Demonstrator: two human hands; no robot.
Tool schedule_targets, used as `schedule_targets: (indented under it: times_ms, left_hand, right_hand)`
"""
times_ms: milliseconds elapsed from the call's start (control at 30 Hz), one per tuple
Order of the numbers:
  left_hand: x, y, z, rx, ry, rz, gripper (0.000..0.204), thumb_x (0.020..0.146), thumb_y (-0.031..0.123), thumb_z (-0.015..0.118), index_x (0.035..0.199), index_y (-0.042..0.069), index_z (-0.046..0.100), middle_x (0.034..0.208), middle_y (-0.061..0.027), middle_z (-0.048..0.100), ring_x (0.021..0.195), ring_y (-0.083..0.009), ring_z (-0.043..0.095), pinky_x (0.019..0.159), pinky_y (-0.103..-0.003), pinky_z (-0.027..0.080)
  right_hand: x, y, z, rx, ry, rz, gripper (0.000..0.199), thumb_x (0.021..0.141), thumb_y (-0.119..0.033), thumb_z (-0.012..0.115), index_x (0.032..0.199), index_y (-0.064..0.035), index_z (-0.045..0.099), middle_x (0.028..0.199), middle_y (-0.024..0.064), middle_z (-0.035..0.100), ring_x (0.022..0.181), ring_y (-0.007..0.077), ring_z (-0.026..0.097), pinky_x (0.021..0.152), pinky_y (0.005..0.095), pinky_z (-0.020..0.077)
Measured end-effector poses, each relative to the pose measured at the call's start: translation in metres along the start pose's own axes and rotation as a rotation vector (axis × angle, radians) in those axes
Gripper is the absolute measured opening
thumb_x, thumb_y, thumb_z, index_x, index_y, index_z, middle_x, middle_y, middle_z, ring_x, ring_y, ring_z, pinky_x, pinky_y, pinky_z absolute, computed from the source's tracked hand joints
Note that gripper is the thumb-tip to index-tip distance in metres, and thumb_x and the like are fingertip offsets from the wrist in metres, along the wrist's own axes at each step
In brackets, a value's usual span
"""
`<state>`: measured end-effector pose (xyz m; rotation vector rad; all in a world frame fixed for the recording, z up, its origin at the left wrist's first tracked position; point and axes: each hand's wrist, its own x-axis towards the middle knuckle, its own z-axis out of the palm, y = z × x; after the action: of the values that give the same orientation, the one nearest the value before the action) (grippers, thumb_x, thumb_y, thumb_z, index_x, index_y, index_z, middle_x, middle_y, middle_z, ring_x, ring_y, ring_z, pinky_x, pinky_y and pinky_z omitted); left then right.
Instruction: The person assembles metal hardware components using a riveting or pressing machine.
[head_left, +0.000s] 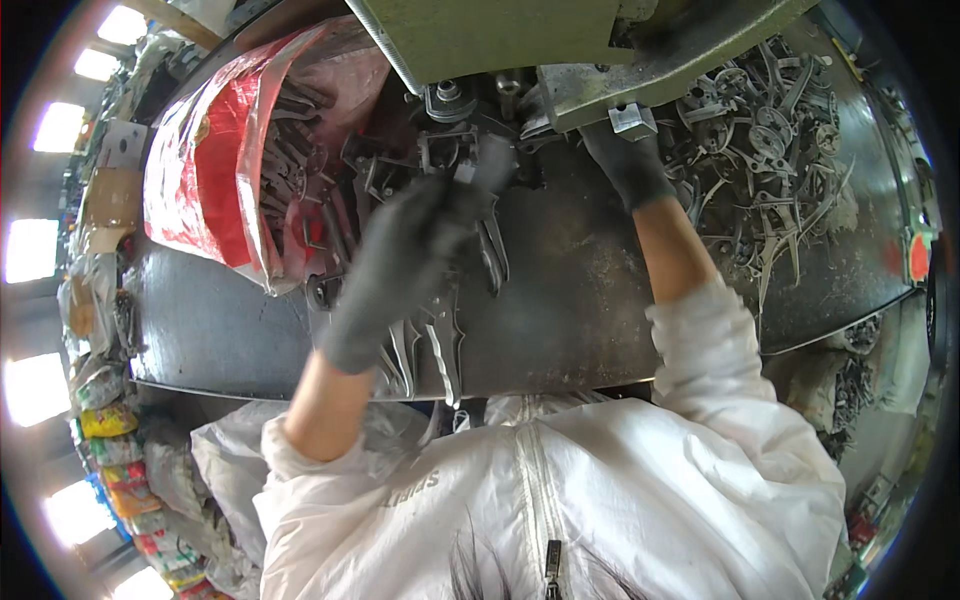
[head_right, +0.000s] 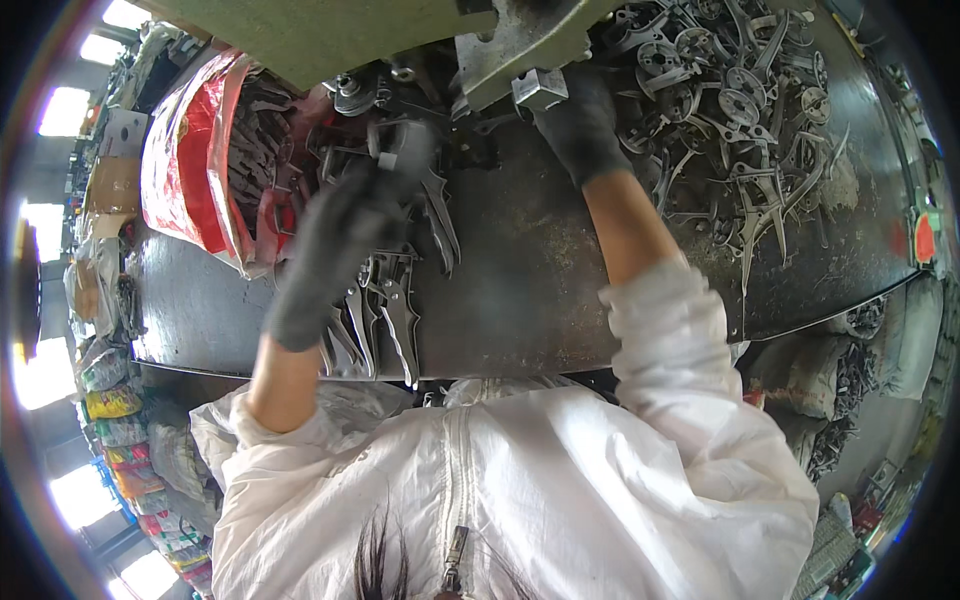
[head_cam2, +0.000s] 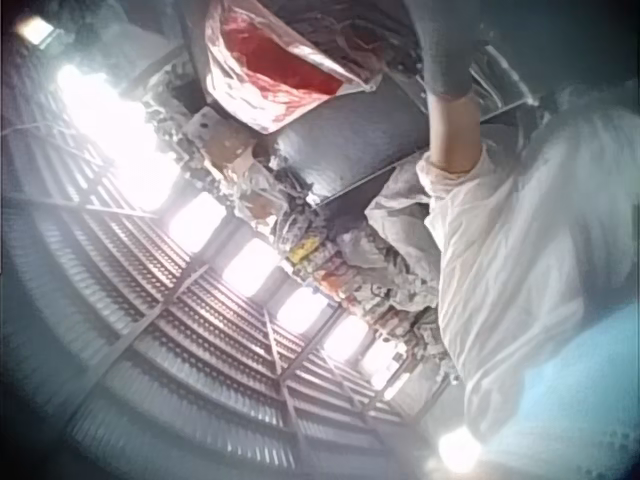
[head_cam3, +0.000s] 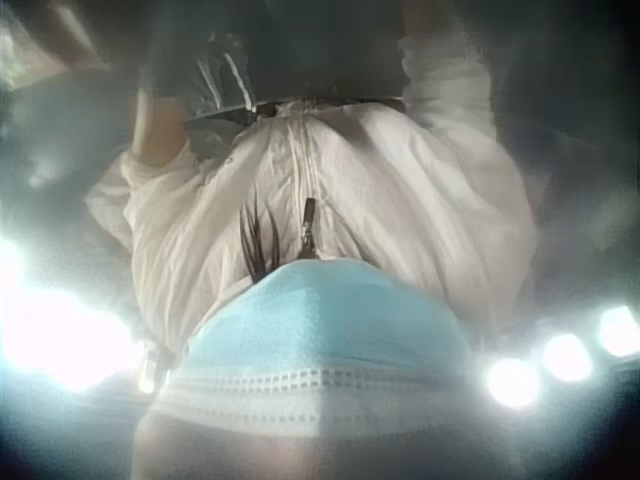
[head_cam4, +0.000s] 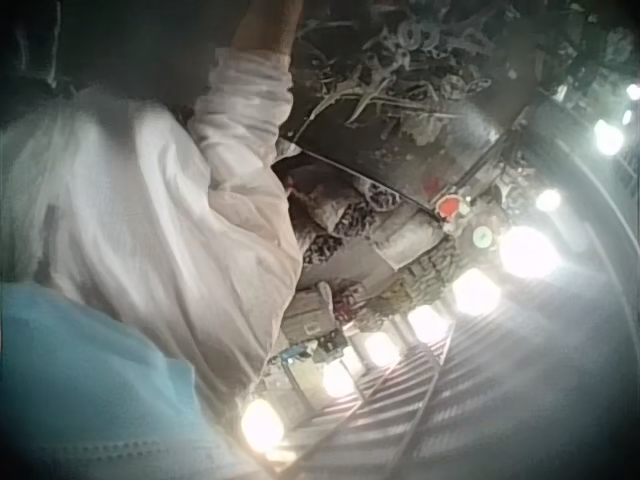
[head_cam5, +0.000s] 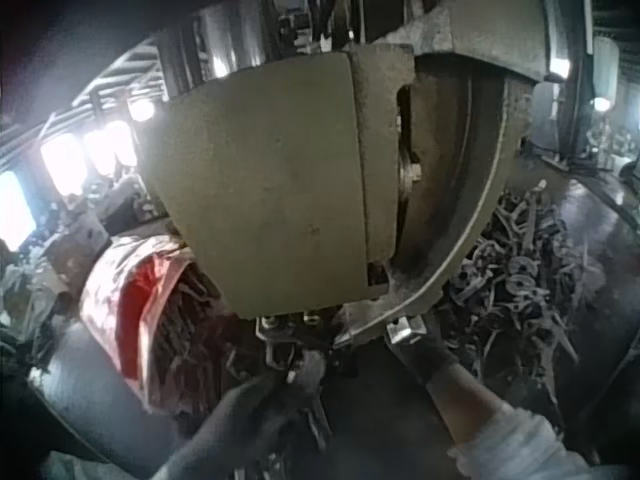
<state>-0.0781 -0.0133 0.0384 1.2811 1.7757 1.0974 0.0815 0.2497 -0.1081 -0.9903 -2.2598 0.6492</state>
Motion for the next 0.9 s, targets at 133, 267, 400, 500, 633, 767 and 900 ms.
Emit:
schedule_targets:
  times_ms: [133,267,400,500,633,767,900]
  left_hand:
    - [0.035,-0.043,0.054,0.62,-0.068,0.517,0.037,0.102,0.024,0.062,0.127,-0.004,0.06,0.11,-0.0193,0.07,0.09,-0.0334,0.069,0.077,-0.039,0.053]
    - [0.043,-0.075,0.037,0.708,-0.019,0.394,0.033,0.105,0.021,0.057,0.126,-0.005,0.059,0.108,-0.0257,0.068,0.097,-0.0421,0.066,0.085,-0.043,0.052]
    - [0.046,-0.048,0.049,0.4,0.016,0.037,0.035,0.106,0.021,0.053,0.129,-0.006,0.058,0.111,-0.024,0.068,0.096,-0.0401,0.067,0.086,-0.042,0.053]
    - [0.053,-0.07,0.044,-0.12,-0.01,-0.162,0.042,0.107,0.027,0.052,0.133,-0.006,0.056,0.113,-0.0194,0.07,0.097,-0.0337,0.069,0.087,-0.04,0.056]
    - [0.067,-0.069,0.037,0.264,-0.126,0.395,0.045,0.109,0.029,0.051,0.137,-0.005,0.053,0.123,-0.0177,0.066,0.101,-0.0293,0.068,0.089,-0.039,0.057]
    - [0.064,-0.069,0.041,-0.229,-0.175,0.097,0.04,0.103,0.02,0.053,0.136,-0.004,0.054,0.13,-0.0244,0.06,0.116,-0.0377,0.06,0.102,-0.044,0.051]
    - [0.069,-0.077,0.028,0.593,-0.217,0.47,0.042,0.096,0.016,0.056,0.133,-0.003,0.055,0.124,-0.0253,0.061,0.122,-0.0403,0.056,0.106,-0.045,0.047]
  right_hand:
    - [0.021,0.07,0.035,-0.354,0.15,-0.202,0.035,0.101,-0.02,0.058,0.133,-0.0057,0.06,0.127,0.0133,0.067,0.107,0.0306,0.069,0.092,0.0381,0.0556]
    - [0.004,0.01,-0.051,-0.146,0.203,-0.309,0.028,0.097,-0.026,0.067,0.116,-0.006,0.07,0.096,0.0112,0.076,0.091,0.0319,0.072,0.083,0.0386,0.0569]
    - [-0.04,-0.048,-0.087,0.81,0.08,0.399,0.02,0.096,-0.014,0.069,0.113,-0.0038,0.071,0.091,0.0067,0.073,0.079,0.0169,0.069,0.07,0.0312,0.0562]
    - [-0.062,-0.093,-0.089,1.053,-0.087,0.552,0.022,0.094,-0.011,0.07,0.114,-0.0031,0.071,0.092,0.0055,0.072,0.077,0.0118,0.066,0.068,0.0287,0.0545]
    - [-0.073,-0.095,-0.071,0.941,-0.128,0.348,0.028,0.093,-0.007,0.068,0.121,-0.0016,0.068,0.1,0.0059,0.072,0.083,0.0083,0.064,0.072,0.0268,0.0528]
    - [-0.074,-0.092,-0.067,0.908,-0.177,0.417,0.036,0.092,-0.005,0.067,0.128,-0.0014,0.065,0.105,0.0054,0.071,0.089,0.0087,0.064,0.076,0.0266,0.0529]
    - [-0.077,-0.095,-0.052,0.88,-0.234,0.373,0.04,0.091,-0.005,0.068,0.131,0.0007,0.061,0.103,0.0053,0.069,0.086,0.0098,0.063,0.074,0.0277,0.053]
